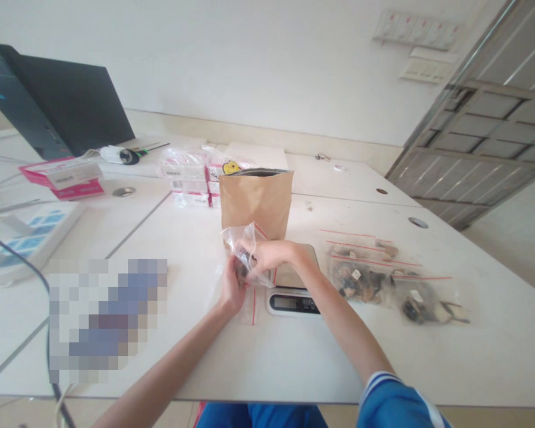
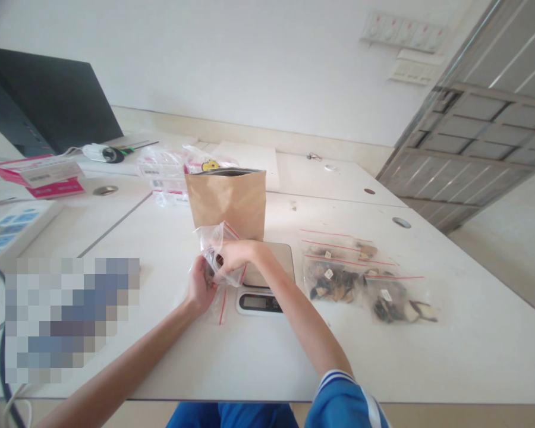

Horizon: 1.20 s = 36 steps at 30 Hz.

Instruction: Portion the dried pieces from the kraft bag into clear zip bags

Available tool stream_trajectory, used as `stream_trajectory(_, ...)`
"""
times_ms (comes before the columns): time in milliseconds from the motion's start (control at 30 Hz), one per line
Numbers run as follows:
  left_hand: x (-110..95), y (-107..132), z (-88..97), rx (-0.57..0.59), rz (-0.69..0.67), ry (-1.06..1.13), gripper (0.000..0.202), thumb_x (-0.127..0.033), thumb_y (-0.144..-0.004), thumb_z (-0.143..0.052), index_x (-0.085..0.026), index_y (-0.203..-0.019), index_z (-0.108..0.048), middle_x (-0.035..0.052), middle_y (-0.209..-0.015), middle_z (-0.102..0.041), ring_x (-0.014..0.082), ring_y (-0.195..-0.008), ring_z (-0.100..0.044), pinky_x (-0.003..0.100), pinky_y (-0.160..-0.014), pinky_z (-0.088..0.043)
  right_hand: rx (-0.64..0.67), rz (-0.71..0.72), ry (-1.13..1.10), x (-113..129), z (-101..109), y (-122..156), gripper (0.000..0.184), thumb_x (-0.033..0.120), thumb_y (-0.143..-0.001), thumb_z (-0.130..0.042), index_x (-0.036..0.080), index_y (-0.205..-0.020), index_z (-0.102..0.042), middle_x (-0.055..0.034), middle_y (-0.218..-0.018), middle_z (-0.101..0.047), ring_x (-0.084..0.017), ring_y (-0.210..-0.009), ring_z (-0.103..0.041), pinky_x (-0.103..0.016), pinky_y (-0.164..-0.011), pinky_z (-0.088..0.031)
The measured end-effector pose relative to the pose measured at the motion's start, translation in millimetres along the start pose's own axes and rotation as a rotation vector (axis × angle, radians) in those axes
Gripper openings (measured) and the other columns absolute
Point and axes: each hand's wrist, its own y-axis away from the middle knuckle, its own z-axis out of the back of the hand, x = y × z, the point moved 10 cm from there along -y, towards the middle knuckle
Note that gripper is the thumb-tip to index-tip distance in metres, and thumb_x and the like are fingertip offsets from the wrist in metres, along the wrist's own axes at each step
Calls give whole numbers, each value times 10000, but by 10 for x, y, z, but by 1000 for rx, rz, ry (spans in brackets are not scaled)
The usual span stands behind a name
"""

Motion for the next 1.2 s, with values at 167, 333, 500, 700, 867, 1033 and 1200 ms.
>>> stream_trajectory(167,-12,10,-19,5,-2,0,277,-436,-714,-628,-166,-696,-564,-56,-507,-537,49,-340,-403,163,-309,-165,-36,83,-79,-30,44,-46,437,108,-674,-729,185,-1064,-548,41,-775,-563,-112,-668,-529,-203,-587,-426)
stream_trajectory(333,-11,4,-9,10,-8,2,272,-435,-716,-636,-167,-738,-595,-46,-527,-566,63,-360,-450,167,-317,-228,-80,108,-79,-60,127,-23,376,94,-676,-722,167,-997,-541,43,-762,-524,-110,-667,-514,-206,-572,-419)
stream_trajectory(500,-14,16,-48,9,-13,14,198,-371,-763,-607,-185,-828,-633,-13,-657,-660,110,-499,-583,176,-385,-373,-136,108,-77,-106,230,18,283,161,-733,-689,171,-952,-510,13,-828,-553,-124,-713,-527,-232,-620,-443)
stream_trajectory(700,-54,52,-209,87,7,62,122,-256,-783,-561,-186,-779,-660,26,-800,-721,158,-729,-651,231,-602,-513,-280,100,-92,-282,438,77,204,166,-771,-642,174,-940,-528,-23,-944,-567,-139,-791,-538,-251,-702,-451)
stream_trajectory(867,-10,27,-187,112,49,76,166,-140,-728,-540,-155,-809,-684,35,-799,-713,152,-689,-636,251,-634,-512,-257,145,-124,-266,450,98,199,96,-765,-617,169,-932,-537,-17,-910,-564,-154,-836,-540,-259,-732,-448)
stream_trajectory(1033,66,-50,-92,93,76,98,150,-102,-696,-559,-141,-794,-666,31,-780,-698,119,-634,-608,215,-572,-480,-215,175,-214,-202,438,131,205,73,-769,-578,167,-936,-505,-13,-914,-552,-145,-815,-525,-255,-718,-448)
stream_trajectory(1200,130,-112,-23,73,95,108,220,-79,-696,-515,-145,-836,-671,42,-783,-701,140,-673,-627,232,-603,-496,-87,209,-280,-111,370,228,167,97,-820,-545,180,-942,-466,2,-890,-516,-119,-795,-509,-225,-679,-438)
